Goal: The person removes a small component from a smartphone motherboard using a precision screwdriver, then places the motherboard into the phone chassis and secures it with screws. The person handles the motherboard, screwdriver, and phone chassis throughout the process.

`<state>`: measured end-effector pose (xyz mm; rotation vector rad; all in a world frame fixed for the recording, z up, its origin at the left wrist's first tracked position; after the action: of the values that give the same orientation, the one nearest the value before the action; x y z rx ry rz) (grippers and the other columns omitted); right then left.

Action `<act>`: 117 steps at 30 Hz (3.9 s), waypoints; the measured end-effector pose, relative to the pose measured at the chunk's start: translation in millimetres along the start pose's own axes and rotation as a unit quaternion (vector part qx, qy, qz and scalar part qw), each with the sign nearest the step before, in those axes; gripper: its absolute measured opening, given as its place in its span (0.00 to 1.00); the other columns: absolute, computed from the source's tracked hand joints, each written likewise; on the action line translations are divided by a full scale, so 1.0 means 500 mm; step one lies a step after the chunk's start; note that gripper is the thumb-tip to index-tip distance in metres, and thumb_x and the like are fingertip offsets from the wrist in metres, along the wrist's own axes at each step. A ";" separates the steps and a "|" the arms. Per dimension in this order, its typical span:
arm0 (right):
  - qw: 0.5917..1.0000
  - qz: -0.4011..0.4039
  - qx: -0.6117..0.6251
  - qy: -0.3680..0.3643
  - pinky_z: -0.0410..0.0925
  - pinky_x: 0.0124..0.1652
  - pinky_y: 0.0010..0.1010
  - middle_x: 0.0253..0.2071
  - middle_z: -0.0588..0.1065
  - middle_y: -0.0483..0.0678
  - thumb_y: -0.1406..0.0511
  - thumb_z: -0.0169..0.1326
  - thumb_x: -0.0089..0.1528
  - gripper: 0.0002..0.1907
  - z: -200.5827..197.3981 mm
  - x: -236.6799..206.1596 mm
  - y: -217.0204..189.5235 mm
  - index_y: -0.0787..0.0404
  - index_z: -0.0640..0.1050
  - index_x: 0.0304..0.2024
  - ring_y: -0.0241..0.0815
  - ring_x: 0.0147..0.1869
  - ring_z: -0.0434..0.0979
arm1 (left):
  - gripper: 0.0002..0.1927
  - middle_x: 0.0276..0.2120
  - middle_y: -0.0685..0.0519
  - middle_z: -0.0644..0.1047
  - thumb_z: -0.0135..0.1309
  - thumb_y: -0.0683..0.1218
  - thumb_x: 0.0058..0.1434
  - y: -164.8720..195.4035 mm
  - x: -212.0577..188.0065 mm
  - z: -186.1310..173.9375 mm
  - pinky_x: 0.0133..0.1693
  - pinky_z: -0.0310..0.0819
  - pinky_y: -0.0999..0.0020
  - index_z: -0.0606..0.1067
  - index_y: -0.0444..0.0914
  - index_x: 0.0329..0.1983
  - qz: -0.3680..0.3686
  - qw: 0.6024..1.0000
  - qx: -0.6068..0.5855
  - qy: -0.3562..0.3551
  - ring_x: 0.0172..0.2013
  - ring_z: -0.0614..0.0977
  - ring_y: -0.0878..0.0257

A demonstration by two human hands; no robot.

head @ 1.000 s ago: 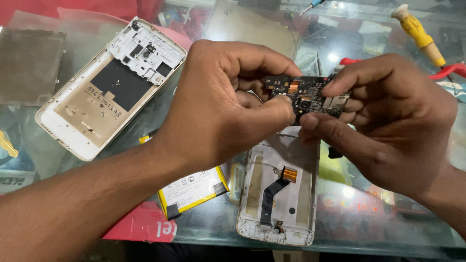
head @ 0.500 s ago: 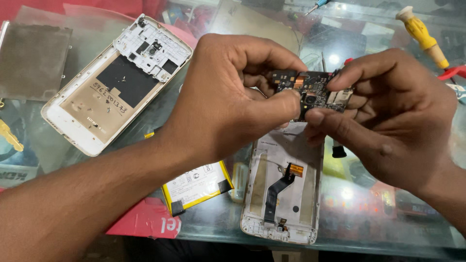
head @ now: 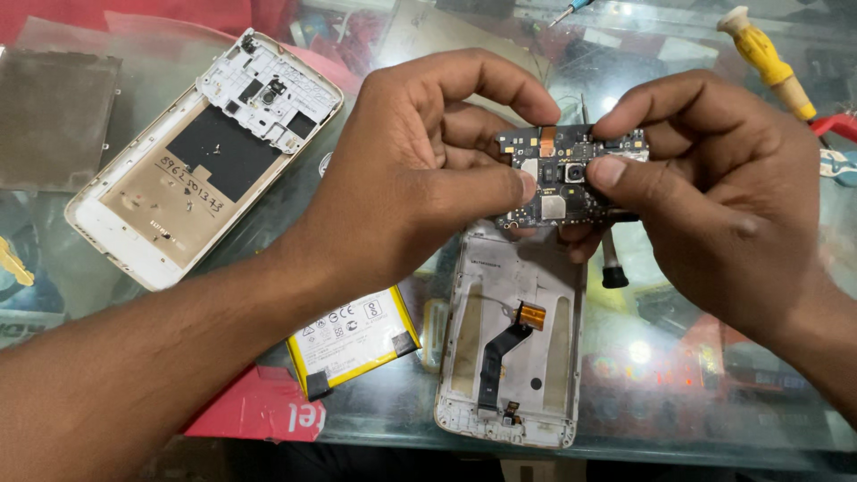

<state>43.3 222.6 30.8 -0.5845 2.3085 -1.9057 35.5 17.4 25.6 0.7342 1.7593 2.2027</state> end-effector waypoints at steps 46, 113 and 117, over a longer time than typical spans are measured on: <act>0.998 -0.001 -0.064 0.005 0.80 0.36 0.25 0.36 0.79 0.54 0.76 0.48 0.67 0.07 -0.006 -0.004 -0.002 0.72 0.76 0.45 0.35 0.35 0.82 | 0.16 0.41 0.43 0.83 0.54 0.32 0.57 0.018 0.002 0.017 0.38 0.85 0.79 0.71 0.30 0.49 -0.027 0.999 0.035 -0.006 0.37 0.87 0.69; 0.989 -0.081 -0.121 0.010 0.76 0.44 0.20 0.43 0.78 0.55 0.77 0.57 0.65 0.11 -0.005 -0.032 -0.009 0.71 0.71 0.48 0.34 0.45 0.81 | 0.10 0.35 0.50 0.81 0.57 0.34 0.57 0.022 -0.001 0.013 0.30 0.75 0.83 0.74 0.31 0.43 -0.018 0.993 0.109 0.047 0.31 0.80 0.76; 0.991 -0.080 -0.103 0.006 0.80 0.44 0.25 0.42 0.78 0.57 0.76 0.55 0.64 0.13 -0.001 -0.019 -0.017 0.71 0.67 0.48 0.39 0.46 0.84 | 0.25 0.30 0.49 0.82 0.56 0.35 0.56 0.030 -0.001 0.012 0.31 0.75 0.82 0.67 0.35 0.57 -0.018 0.996 0.080 0.047 0.30 0.82 0.75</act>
<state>53.9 225.1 37.4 -0.8037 2.5565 -1.7458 40.9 18.3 41.0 0.6347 1.9964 2.1242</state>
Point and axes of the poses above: each hand's wrist, its own x-axis towards the middle knuckle, its own z-axis out of the palm, y = z × x, the point moved 4 cm from there along x, towards the middle knuckle
